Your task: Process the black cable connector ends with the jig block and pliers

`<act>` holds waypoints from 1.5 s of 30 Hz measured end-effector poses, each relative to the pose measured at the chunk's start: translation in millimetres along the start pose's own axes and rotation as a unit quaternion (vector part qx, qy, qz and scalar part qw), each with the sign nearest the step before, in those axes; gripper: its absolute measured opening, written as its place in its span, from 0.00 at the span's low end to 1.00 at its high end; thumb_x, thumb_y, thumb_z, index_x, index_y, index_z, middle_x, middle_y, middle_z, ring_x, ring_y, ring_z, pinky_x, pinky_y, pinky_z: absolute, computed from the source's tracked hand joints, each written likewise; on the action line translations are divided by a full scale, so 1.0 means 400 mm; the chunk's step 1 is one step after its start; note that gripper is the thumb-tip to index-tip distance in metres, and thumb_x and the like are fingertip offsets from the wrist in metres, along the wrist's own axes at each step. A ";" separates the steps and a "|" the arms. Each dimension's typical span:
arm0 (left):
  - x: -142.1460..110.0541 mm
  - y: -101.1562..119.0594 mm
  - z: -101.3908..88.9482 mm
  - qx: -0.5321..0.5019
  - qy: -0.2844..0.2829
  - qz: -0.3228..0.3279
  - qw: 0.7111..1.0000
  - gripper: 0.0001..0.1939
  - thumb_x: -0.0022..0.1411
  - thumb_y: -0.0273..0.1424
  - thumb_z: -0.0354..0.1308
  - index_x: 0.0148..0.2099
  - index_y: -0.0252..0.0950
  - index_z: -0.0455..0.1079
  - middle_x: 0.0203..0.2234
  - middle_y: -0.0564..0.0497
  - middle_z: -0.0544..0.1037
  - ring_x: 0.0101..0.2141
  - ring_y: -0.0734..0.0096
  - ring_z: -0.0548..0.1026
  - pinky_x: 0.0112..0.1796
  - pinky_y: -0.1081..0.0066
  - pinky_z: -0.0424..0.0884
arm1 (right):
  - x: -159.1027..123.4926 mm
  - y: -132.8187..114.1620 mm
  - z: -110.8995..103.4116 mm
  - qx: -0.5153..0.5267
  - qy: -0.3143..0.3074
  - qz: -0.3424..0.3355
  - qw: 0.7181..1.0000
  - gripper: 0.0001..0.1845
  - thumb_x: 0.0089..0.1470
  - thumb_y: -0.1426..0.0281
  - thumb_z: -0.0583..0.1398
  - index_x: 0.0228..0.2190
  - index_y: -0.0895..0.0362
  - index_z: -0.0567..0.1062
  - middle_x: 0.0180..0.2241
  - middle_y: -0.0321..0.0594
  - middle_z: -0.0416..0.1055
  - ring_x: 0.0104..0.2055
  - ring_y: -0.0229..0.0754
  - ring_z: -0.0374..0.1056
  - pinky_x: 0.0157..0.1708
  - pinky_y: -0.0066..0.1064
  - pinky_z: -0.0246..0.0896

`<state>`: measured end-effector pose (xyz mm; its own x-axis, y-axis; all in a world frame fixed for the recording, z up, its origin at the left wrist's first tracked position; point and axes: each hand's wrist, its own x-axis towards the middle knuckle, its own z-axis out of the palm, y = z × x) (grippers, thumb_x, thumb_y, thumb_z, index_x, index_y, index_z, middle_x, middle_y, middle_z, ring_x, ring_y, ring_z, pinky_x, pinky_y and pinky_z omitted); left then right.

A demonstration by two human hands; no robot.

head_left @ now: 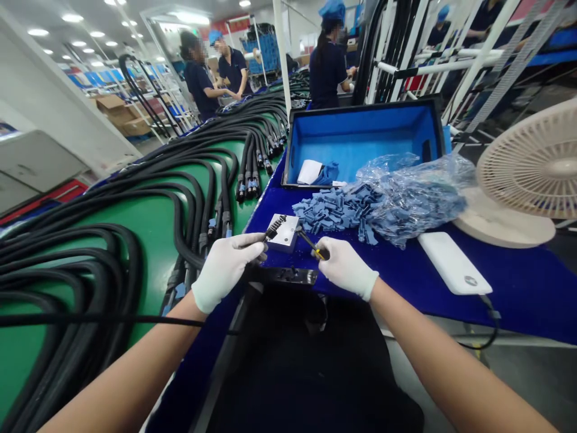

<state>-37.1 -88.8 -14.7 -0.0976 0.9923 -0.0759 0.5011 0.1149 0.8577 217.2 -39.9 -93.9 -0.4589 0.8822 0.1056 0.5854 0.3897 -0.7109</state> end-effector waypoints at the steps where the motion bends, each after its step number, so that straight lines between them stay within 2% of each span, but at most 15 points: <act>1: -0.001 0.007 -0.003 -0.001 -0.005 0.004 1.000 0.23 0.64 0.40 0.61 0.55 0.31 0.77 0.34 0.47 0.84 0.35 0.62 0.81 0.39 0.68 0.74 | -0.001 -0.015 -0.005 0.036 -0.015 -0.044 0.998 0.13 0.50 0.81 0.56 0.36 0.57 0.75 0.36 0.42 0.76 0.37 0.44 0.72 0.39 0.33 0.66; 4: -0.003 0.024 -0.004 0.012 -0.009 0.022 1.000 0.23 0.65 0.40 0.60 0.56 0.31 0.77 0.33 0.48 0.84 0.34 0.63 0.80 0.38 0.68 0.74 | -0.003 -0.076 -0.001 0.129 -0.049 -0.193 0.971 0.21 0.49 0.84 0.57 0.43 0.55 0.77 0.46 0.43 0.77 0.49 0.47 0.72 0.53 0.37 0.66; 7: -0.003 0.029 0.008 0.046 0.019 0.047 0.998 0.20 0.64 0.39 0.61 0.54 0.34 0.79 0.35 0.49 0.84 0.35 0.63 0.80 0.39 0.69 0.74 | 0.004 -0.122 0.018 0.205 -0.052 -0.264 0.941 0.28 0.52 0.85 0.56 0.51 0.52 0.75 0.49 0.41 0.76 0.51 0.45 0.72 0.59 0.39 0.64; 11: 0.000 0.016 0.032 0.101 0.072 0.117 0.985 0.16 0.64 0.36 0.61 0.52 0.36 0.81 0.41 0.50 0.83 0.41 0.64 0.80 0.42 0.70 0.72 | 0.012 -0.126 0.038 0.233 -0.037 -0.249 0.939 0.29 0.54 0.85 0.55 0.55 0.53 0.72 0.49 0.42 0.76 0.49 0.44 0.73 0.59 0.39 0.65; 17: -0.009 -0.002 0.050 0.163 0.087 0.217 0.959 0.15 0.67 0.37 0.58 0.49 0.37 0.81 0.41 0.49 0.82 0.42 0.64 0.79 0.47 0.69 0.71 | -0.007 -0.101 0.040 0.112 -0.004 -0.213 0.971 0.17 0.53 0.83 0.54 0.42 0.58 0.74 0.45 0.46 0.74 0.51 0.47 0.70 0.57 0.40 0.65; 19: -0.006 0.003 0.043 0.159 0.060 0.197 0.965 0.16 0.66 0.38 0.58 0.50 0.37 0.81 0.44 0.48 0.82 0.45 0.61 0.79 0.49 0.68 0.71 | -0.014 -0.102 0.040 0.060 -0.005 -0.181 0.982 0.13 0.54 0.82 0.54 0.39 0.58 0.73 0.43 0.47 0.73 0.47 0.46 0.70 0.52 0.38 0.66; 23: 0.041 0.026 0.020 0.097 -0.024 0.126 0.987 0.25 0.67 0.43 0.57 0.61 0.37 0.74 0.54 0.48 0.79 0.53 0.56 0.76 0.56 0.64 0.69 | -0.016 -0.110 0.037 0.007 -0.024 -0.111 0.993 0.04 0.59 0.72 0.56 0.37 0.56 0.71 0.39 0.44 0.74 0.39 0.44 0.70 0.41 0.35 0.66; 25: 0.076 0.037 0.014 0.070 -0.076 0.125 0.987 0.27 0.67 0.44 0.56 0.62 0.36 0.73 0.57 0.48 0.77 0.55 0.55 0.76 0.57 0.63 0.68 | -0.013 -0.109 0.038 0.005 -0.024 -0.084 0.996 0.08 0.59 0.68 0.58 0.41 0.57 0.70 0.39 0.44 0.74 0.38 0.45 0.70 0.38 0.34 0.65; 27: 0.106 0.044 0.014 0.066 -0.110 0.128 0.983 0.26 0.66 0.44 0.57 0.61 0.36 0.75 0.55 0.48 0.79 0.53 0.55 0.77 0.56 0.63 0.69 | -0.009 -0.103 0.042 0.012 -0.016 -0.066 0.998 0.20 0.57 0.69 0.59 0.51 0.59 0.67 0.42 0.47 0.75 0.39 0.46 0.72 0.39 0.34 0.64; 29: 0.123 0.046 0.017 0.077 -0.106 0.126 0.983 0.25 0.65 0.44 0.58 0.59 0.36 0.76 0.53 0.49 0.81 0.51 0.55 0.79 0.55 0.63 0.70 | -0.005 -0.091 0.048 0.004 -0.015 -0.046 0.999 0.30 0.56 0.71 0.59 0.59 0.61 0.61 0.43 0.49 0.76 0.41 0.48 0.73 0.39 0.34 0.63; 30: 0.126 0.045 0.019 0.085 -0.096 0.126 0.984 0.25 0.65 0.44 0.59 0.58 0.37 0.77 0.52 0.49 0.81 0.51 0.55 0.79 0.56 0.63 0.70 | -0.002 -0.084 0.052 -0.010 -0.021 -0.040 0.999 0.29 0.55 0.72 0.58 0.58 0.61 0.62 0.42 0.49 0.76 0.41 0.48 0.73 0.39 0.34 0.63; 34: 0.123 0.035 0.027 0.103 -0.083 0.132 0.982 0.24 0.64 0.43 0.60 0.56 0.37 0.79 0.51 0.49 0.81 0.52 0.53 0.78 0.57 0.63 0.68 | 0.017 -0.059 0.076 -0.085 -0.024 -0.038 0.995 0.09 0.56 0.70 0.57 0.41 0.56 0.69 0.38 0.45 0.76 0.37 0.47 0.72 0.34 0.32 0.59; 39: 0.125 0.022 0.037 0.110 -0.063 0.128 0.984 0.27 0.62 0.44 0.61 0.59 0.36 0.77 0.53 0.49 0.80 0.54 0.52 0.76 0.58 0.61 0.68 | 0.037 -0.053 0.096 -0.115 -0.005 -0.022 0.993 0.06 0.58 0.67 0.57 0.38 0.55 0.68 0.37 0.43 0.76 0.36 0.46 0.72 0.32 0.32 0.56; 41: 0.130 0.024 0.039 0.116 -0.064 0.132 0.982 0.27 0.61 0.44 0.61 0.59 0.37 0.77 0.53 0.49 0.80 0.54 0.52 0.76 0.58 0.61 0.67 | 0.032 -0.057 0.083 -0.112 -0.015 -0.025 0.993 0.07 0.57 0.70 0.57 0.39 0.55 0.69 0.39 0.43 0.76 0.38 0.46 0.72 0.34 0.32 0.58; 45: 0.136 0.036 0.041 0.111 -0.034 0.137 0.984 0.24 0.64 0.44 0.57 0.55 0.36 0.79 0.48 0.49 0.83 0.49 0.54 0.79 0.53 0.63 0.71 | 0.007 -0.053 0.018 -0.137 -0.037 -0.041 0.989 0.17 0.53 0.74 0.59 0.46 0.56 0.70 0.40 0.46 0.76 0.41 0.49 0.72 0.41 0.35 0.61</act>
<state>-20.9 -32.4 -14.7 0.1210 0.9873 0.1029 0.6767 -0.1578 0.7192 198.6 -47.6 -83.5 -0.5550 0.8262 0.0966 0.6986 0.5259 -0.4851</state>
